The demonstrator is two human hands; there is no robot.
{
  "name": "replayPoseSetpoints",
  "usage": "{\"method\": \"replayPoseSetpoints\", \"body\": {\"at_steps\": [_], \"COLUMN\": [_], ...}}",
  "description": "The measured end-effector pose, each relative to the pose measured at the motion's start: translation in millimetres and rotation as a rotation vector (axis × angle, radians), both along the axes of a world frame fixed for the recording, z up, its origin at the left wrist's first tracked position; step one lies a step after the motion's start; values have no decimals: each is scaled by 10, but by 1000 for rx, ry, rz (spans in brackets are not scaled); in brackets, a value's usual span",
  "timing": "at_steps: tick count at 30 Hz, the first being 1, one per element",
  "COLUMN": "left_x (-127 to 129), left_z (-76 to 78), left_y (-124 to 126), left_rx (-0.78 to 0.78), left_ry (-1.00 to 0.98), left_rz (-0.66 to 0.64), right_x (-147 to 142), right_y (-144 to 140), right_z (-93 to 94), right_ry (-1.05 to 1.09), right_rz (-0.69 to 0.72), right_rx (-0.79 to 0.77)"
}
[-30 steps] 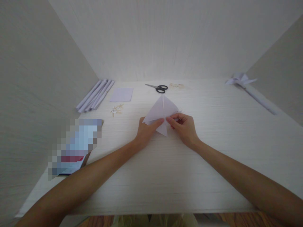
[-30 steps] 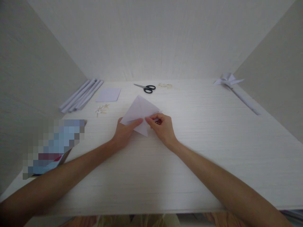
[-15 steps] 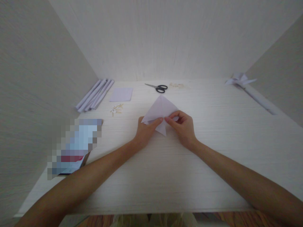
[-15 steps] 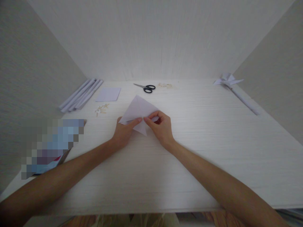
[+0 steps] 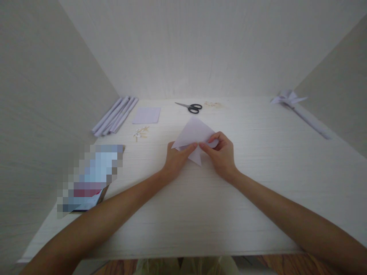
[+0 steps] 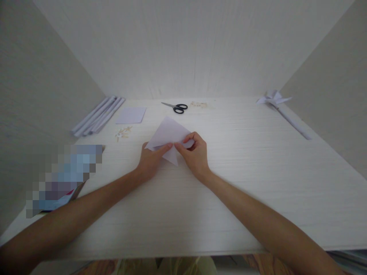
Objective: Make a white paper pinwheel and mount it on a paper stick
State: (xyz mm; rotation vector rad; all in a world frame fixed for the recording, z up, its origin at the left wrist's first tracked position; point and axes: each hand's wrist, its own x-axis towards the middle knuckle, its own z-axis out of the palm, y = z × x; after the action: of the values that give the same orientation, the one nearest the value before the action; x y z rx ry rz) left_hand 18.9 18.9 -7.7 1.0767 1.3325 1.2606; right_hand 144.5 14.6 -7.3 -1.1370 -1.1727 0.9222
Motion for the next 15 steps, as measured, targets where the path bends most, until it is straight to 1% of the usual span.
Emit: {"method": "replayPoseSetpoints", "body": {"at_steps": [9,12,15], "left_x": [9,18,25], "left_z": [37,42,15], "left_y": [-18,-18,-4], "left_rx": [2,-5,3], "left_ry": [-20,-10,-34], "left_rz": [10,42,69], "right_x": [3,0,-2], "right_y": [-18,-32,-34], "right_z": [12,19,19], "right_ry": [-31,-73,-92], "right_rz": [16,19,28], "right_rx": [-21,-16,-19]}}
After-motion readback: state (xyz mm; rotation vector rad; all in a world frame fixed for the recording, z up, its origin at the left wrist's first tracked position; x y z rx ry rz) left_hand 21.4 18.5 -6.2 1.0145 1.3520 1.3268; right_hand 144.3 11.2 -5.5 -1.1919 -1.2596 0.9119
